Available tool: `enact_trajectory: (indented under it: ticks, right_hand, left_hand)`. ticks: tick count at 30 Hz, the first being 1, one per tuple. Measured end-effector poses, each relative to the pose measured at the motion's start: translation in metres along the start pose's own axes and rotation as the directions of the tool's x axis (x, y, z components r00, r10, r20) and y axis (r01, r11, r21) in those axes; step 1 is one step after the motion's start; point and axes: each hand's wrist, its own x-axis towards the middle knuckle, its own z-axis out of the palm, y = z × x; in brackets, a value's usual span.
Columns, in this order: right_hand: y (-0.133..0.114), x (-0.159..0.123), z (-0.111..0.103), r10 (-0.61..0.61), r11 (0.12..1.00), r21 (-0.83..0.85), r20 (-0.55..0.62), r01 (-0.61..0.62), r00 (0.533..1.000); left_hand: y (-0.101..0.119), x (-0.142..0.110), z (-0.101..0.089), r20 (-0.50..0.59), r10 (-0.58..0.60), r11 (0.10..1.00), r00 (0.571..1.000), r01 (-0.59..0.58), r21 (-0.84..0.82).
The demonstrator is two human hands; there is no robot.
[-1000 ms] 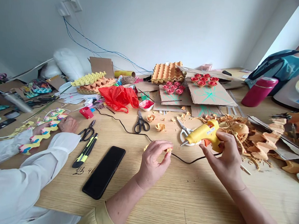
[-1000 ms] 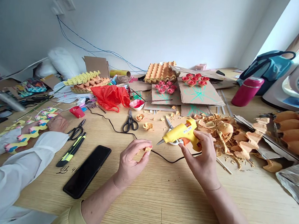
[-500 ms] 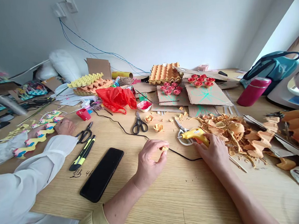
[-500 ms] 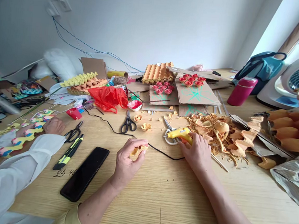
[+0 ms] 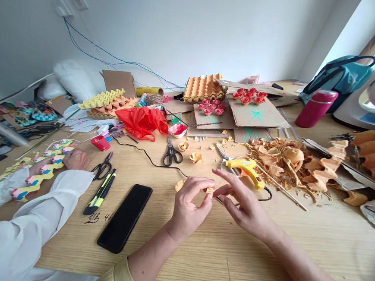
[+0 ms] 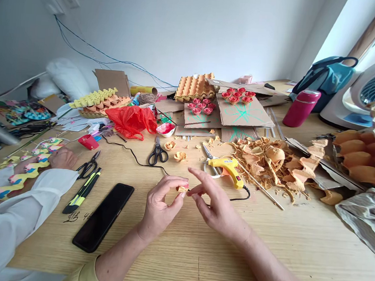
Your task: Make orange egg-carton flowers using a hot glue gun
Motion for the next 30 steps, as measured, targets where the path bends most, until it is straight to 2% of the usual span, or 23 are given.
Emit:
enact_trajectory:
  ticks: [3, 6, 9, 11, 13, 14, 16, 18, 20, 23, 26, 28, 30]
  right_hand:
    - [-0.004, 0.0, 0.002, 0.043, 0.999, 0.019, 0.052, -0.044, 0.998]
    - [-0.006, -0.004, -0.011, 0.092, 0.993, 0.07, 0.073, -0.098, 0.993]
    - [-0.006, -0.01, -0.032, 0.108, 0.932, 0.34, 0.074, -0.127, 0.991]
    - [-0.005, -0.012, -0.043, 0.096, 0.83, 0.555, -0.048, -0.054, 0.994]
    - [-0.002, -0.011, -0.049, 0.119, 0.742, 0.669, -0.207, 0.051, 0.971]
    - [-0.001, -0.009, -0.049, 0.145, 0.731, 0.678, -0.267, 0.079, 0.953]
    - [0.002, -0.006, -0.044, 0.208, 0.779, 0.627, -0.287, 0.018, 0.935]
    - [0.003, -0.003, -0.034, 0.276, 0.834, 0.539, -0.226, -0.116, 0.934]
    - [0.003, -0.001, -0.022, 0.336, 0.829, 0.506, -0.112, -0.237, 0.935]
    - [0.0, 0.002, -0.007, 0.374, 0.738, 0.569, 0.101, -0.362, 0.922]
    - [-0.002, 0.002, 0.0, 0.367, 0.651, 0.578, 0.329, -0.493, 0.87]
    - [-0.002, 0.0, -0.002, 0.382, 0.638, 0.536, 0.404, -0.553, 0.831]
    - [-0.001, -0.004, -0.011, 0.388, 0.651, 0.517, 0.403, -0.556, 0.829]
  left_hand:
    - [0.0, 0.0, 0.0, 0.0, 0.002, 1.0, 1.0, -0.002, -0.006]
    - [-0.001, 0.001, 0.0, -0.007, -0.019, 1.0, 1.0, 0.019, -0.006]
    - [-0.003, 0.001, 0.0, -0.001, -0.055, 0.998, 0.998, 0.055, -0.015]
    - [-0.005, 0.0, 0.001, -0.001, -0.083, 0.996, 0.997, 0.083, -0.027]
    - [-0.006, -0.001, 0.003, -0.003, -0.112, 0.993, 0.994, 0.112, -0.047]
    - [-0.006, -0.002, 0.004, -0.003, -0.13, 0.989, 0.991, 0.13, -0.065]
    - [-0.007, -0.004, 0.006, 0.007, -0.172, 0.978, 0.985, 0.172, -0.115]
    - [-0.007, -0.005, 0.009, 0.026, -0.216, 0.961, 0.976, 0.217, -0.172]
    - [-0.006, -0.006, 0.01, 0.043, -0.241, 0.948, 0.97, 0.244, -0.206]
    - [-0.003, -0.006, 0.01, 0.046, -0.226, 0.956, 0.973, 0.23, -0.18]
    - [0.0, -0.005, 0.008, 0.023, -0.161, 0.983, 0.987, 0.162, -0.091]
    - [0.001, -0.005, 0.007, 0.015, -0.117, 0.991, 0.993, 0.118, -0.057]
    - [0.001, -0.004, 0.006, 0.011, -0.098, 0.994, 0.995, 0.098, -0.051]
